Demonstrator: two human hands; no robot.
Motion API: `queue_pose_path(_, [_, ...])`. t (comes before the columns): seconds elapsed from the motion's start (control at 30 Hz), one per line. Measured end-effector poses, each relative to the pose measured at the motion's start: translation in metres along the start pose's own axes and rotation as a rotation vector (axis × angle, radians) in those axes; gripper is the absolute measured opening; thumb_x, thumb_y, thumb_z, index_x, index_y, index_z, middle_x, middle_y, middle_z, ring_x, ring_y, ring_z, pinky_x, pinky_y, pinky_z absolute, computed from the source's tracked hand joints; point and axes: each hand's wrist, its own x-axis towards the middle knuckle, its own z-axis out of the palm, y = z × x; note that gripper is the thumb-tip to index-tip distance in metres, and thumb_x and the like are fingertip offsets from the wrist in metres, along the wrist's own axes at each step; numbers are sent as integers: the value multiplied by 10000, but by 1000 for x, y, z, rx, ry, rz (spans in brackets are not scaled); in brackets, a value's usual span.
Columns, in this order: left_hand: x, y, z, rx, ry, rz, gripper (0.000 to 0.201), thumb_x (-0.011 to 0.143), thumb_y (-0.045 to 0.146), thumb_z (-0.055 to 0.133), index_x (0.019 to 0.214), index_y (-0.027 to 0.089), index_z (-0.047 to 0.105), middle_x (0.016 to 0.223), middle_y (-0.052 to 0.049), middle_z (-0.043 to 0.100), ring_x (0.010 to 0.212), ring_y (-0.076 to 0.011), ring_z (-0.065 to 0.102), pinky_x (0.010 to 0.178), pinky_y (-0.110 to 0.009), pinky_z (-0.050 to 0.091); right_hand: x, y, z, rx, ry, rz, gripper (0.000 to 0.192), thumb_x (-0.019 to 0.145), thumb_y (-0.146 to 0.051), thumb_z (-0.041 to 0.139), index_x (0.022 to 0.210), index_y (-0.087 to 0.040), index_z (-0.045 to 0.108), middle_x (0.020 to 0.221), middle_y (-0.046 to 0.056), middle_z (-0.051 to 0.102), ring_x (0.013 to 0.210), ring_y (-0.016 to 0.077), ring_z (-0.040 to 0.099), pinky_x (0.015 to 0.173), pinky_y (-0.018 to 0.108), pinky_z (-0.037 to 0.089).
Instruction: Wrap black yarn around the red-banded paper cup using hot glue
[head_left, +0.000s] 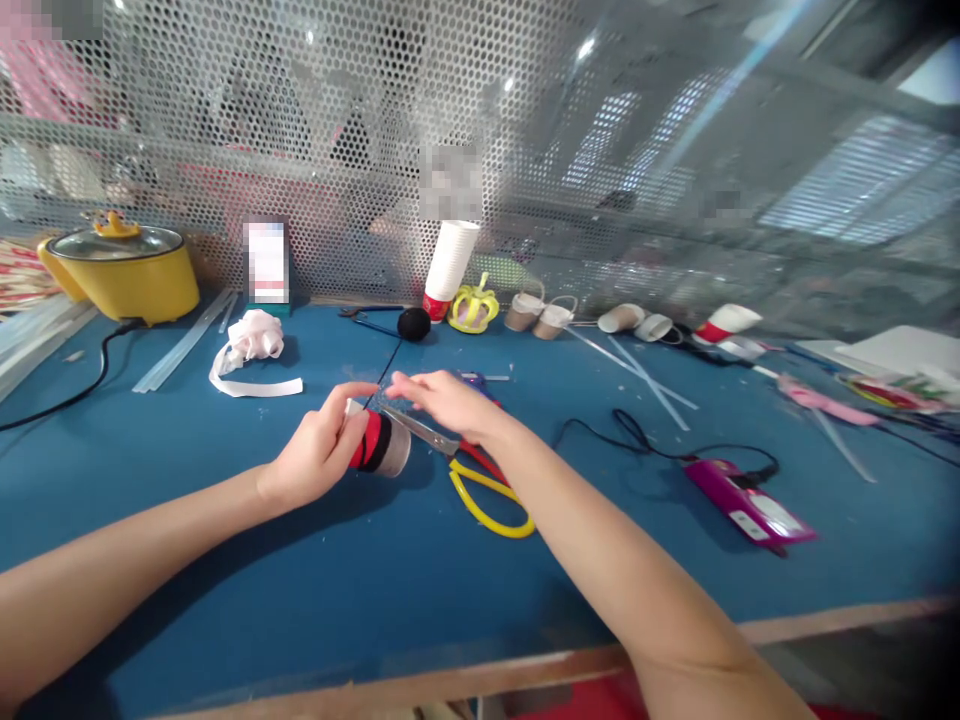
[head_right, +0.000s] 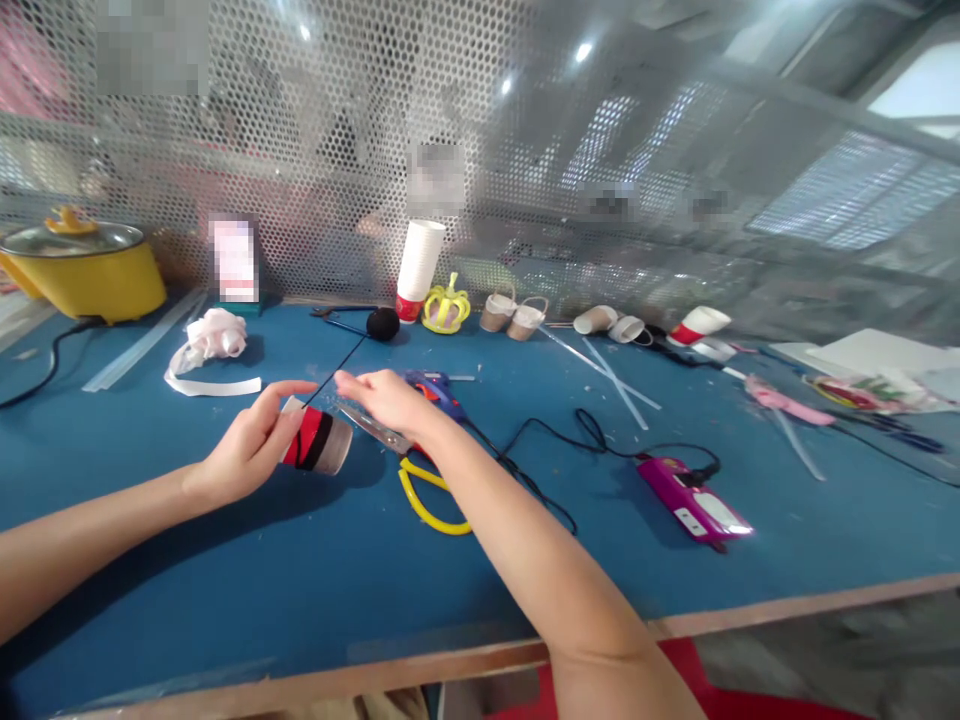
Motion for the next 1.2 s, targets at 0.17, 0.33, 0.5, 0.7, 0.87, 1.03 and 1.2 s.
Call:
queue_pose_path(0.17, [-2,0,1,10,-19,65,323,879,234,353,1191,153,383,492,104,336,416,-69,359,475,-195,298,0,-22,34,429,-29,-34,437,623,-593,612,613,-159,564,578,-19,519,561,101,426,577,252,339])
queue_pose_path(0.33, [1,0,1,-58,-20,46,327,890,240,341,1207,162,370,524,89,368,449,-71,385,478,-190,313,-7,-24,26,394,117,-107,361,681,-506,610,636,-152,558,635,-9,565,589,96,436,608,249,347])
queue_pose_path(0.5, [5,0,1,-134,-7,-115,322,884,273,349,1177,153,412,517,80,379,458,-81,373,462,-193,311,-15,-28,11,282,221,-183,288,782,-418,541,654,-160,552,651,-7,566,606,102,455,624,249,374])
queue_pose_path(0.7, [8,-1,2,-194,-24,-219,240,858,273,390,1057,156,454,505,84,384,457,-79,364,452,-187,307,-23,-36,4,196,296,-227,281,796,-407,535,652,-166,548,663,6,578,620,109,490,621,241,392])
queue_pose_path(0.87, [6,1,3,-173,-76,-190,173,857,280,382,981,171,434,479,100,353,430,-76,343,433,-184,282,-25,-38,3,125,318,-245,314,780,-448,543,642,-166,549,642,8,581,598,113,484,595,242,383])
queue_pose_path(1.03, [0,7,1,-114,-79,-74,134,864,261,377,962,180,418,462,109,342,418,-71,342,433,-180,264,-20,-33,5,100,312,-232,279,804,-383,521,632,-165,543,623,0,561,583,109,469,593,241,371])
queue_pose_path(1.2, [-3,8,1,-127,-52,-19,123,875,251,367,967,183,411,475,107,349,418,-63,335,434,-178,265,-19,-32,3,69,308,-225,267,810,-346,513,622,-160,549,617,-3,556,590,107,470,601,238,368])
